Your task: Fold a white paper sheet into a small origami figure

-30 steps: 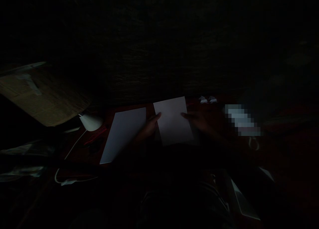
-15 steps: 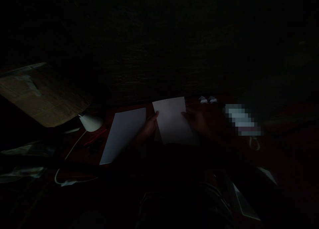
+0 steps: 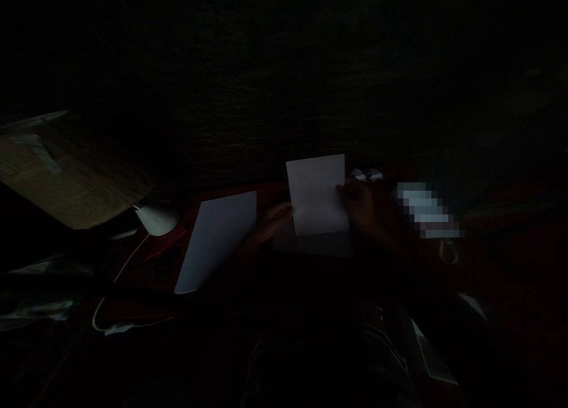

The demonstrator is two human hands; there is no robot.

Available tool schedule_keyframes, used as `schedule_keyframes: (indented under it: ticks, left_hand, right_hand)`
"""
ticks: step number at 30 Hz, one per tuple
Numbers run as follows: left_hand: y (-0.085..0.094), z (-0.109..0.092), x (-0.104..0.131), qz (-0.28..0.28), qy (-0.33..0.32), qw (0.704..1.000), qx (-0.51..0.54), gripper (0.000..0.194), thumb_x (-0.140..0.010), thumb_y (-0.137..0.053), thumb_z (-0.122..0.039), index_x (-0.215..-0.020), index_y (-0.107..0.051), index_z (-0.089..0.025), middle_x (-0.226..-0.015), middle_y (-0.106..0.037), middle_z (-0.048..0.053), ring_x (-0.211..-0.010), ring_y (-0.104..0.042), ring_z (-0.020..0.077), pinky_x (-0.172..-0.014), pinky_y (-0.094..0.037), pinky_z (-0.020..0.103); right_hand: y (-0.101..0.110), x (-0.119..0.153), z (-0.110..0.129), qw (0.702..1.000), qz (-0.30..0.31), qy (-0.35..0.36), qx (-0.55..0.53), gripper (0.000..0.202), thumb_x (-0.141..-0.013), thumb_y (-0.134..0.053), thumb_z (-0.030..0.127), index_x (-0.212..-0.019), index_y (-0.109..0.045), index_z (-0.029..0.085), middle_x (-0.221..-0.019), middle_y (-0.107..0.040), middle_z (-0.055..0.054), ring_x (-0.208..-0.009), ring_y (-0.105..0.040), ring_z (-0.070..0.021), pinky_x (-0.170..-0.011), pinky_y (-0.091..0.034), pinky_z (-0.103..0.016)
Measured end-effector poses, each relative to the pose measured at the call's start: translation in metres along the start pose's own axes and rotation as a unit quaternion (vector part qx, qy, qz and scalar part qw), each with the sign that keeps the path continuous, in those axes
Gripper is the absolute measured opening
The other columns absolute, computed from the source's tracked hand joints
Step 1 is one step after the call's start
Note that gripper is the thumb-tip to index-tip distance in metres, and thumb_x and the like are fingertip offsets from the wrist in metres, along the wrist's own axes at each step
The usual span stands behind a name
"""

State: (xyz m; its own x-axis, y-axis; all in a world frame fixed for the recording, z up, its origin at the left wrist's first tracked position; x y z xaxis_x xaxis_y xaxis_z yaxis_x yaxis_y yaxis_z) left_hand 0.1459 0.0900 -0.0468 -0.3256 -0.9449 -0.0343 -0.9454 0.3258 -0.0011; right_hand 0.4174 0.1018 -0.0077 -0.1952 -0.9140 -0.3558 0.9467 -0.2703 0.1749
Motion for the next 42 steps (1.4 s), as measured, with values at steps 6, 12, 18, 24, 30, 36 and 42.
schedule_keyframes:
  ticks: [6, 12, 18, 24, 30, 36, 42]
  left_hand:
    - [-0.001, -0.007, 0.002, 0.0, -0.033, 0.999, -0.027, 0.054, -0.083, -0.086, -0.06, -0.124, -0.079, -0.026, -0.139, -0.076, 0.009, -0.135, -0.068, 0.0349, -0.118, -0.049, 0.049]
    - [0.012, -0.015, 0.003, -0.026, -0.048, 0.991, -0.121, 0.059, -0.093, -0.068, -0.073, -0.119, -0.081, -0.021, -0.129, -0.08, 0.011, -0.126, -0.071, 0.036, -0.115, -0.05, 0.05]
    - [0.002, -0.01, 0.005, -0.021, -0.046, 0.993, -0.11, 0.043, -0.088, -0.081, -0.06, -0.11, -0.084, -0.024, -0.128, -0.081, 0.009, -0.133, -0.067, 0.0369, -0.121, -0.045, 0.05]
    - [0.009, -0.002, -0.001, -0.095, 0.002, 0.985, 0.145, 0.043, -0.079, -0.092, -0.05, -0.105, -0.081, -0.017, -0.109, -0.083, 0.011, -0.119, -0.075, 0.0362, -0.108, -0.055, 0.049]
    - [0.007, -0.001, -0.006, -0.072, 0.043, 0.956, 0.282, 0.027, -0.087, -0.083, -0.03, -0.109, -0.076, -0.016, -0.111, -0.083, 0.011, -0.126, -0.073, 0.0358, -0.112, -0.055, 0.051]
    - [0.013, 0.009, -0.008, -0.087, 0.118, 0.933, 0.328, 0.013, -0.099, -0.07, -0.029, -0.101, -0.074, -0.017, -0.106, -0.082, 0.01, -0.128, -0.072, 0.0333, -0.114, -0.055, 0.048]
    - [0.013, -0.005, -0.008, -0.062, 0.101, 0.93, 0.348, 0.028, -0.109, -0.053, -0.038, -0.105, -0.076, -0.023, -0.112, -0.082, 0.007, -0.135, -0.068, 0.029, -0.112, -0.056, 0.047]
  right_hand:
    - [0.011, -0.003, -0.005, 0.998, -0.017, -0.045, -0.048, 0.04, -0.077, -0.074, 0.064, -0.086, -0.066, 0.025, -0.088, -0.074, -0.007, -0.09, -0.069, -0.027, -0.077, -0.055, -0.038]
    - [-0.006, 0.003, 0.002, 0.995, 0.031, -0.071, -0.056, 0.049, -0.069, -0.079, 0.07, -0.077, -0.062, 0.024, -0.079, -0.07, -0.005, -0.083, -0.067, -0.0253, -0.073, -0.054, -0.038]
    - [-0.001, 0.002, -0.003, 0.995, 0.021, -0.084, -0.055, 0.041, -0.071, -0.083, 0.061, -0.079, -0.067, 0.024, -0.088, -0.076, -0.007, -0.091, -0.071, -0.0272, -0.08, -0.057, -0.039]
    - [-0.027, 0.01, -0.009, 0.982, 0.13, -0.109, -0.077, 0.043, -0.067, -0.087, 0.061, -0.081, -0.076, 0.022, -0.089, -0.081, -0.007, -0.084, -0.075, -0.0269, -0.076, -0.059, -0.039]
    - [-0.038, 0.016, 0.004, 0.986, 0.151, -0.018, -0.075, 0.044, -0.078, -0.084, 0.062, -0.102, -0.084, 0.025, -0.11, -0.086, -0.008, -0.101, -0.08, -0.0319, -0.089, -0.064, -0.046]
    - [-0.045, 0.029, 0.029, 0.974, 0.211, 0.083, -0.023, 0.036, -0.095, -0.07, 0.048, -0.123, -0.085, 0.031, -0.127, -0.084, -0.004, -0.122, -0.078, -0.0315, -0.11, -0.061, -0.052]
    - [-0.053, 0.035, 0.032, 0.953, 0.283, 0.104, -0.002, 0.033, -0.094, -0.066, 0.03, -0.121, -0.086, 0.033, -0.126, -0.084, -0.002, -0.123, -0.078, -0.0286, -0.115, -0.059, -0.049]
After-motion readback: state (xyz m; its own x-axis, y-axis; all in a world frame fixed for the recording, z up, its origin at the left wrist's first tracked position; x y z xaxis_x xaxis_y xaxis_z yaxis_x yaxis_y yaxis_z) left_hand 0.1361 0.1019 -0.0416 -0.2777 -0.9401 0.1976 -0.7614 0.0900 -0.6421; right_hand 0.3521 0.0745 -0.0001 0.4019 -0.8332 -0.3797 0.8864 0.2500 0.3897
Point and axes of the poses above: each hand's wrist, its own x-axis away from the middle knuckle, its own y-axis out of the back of the hand, z = x × y, the point moved 8 cm from there along -x, towards the middle knuckle
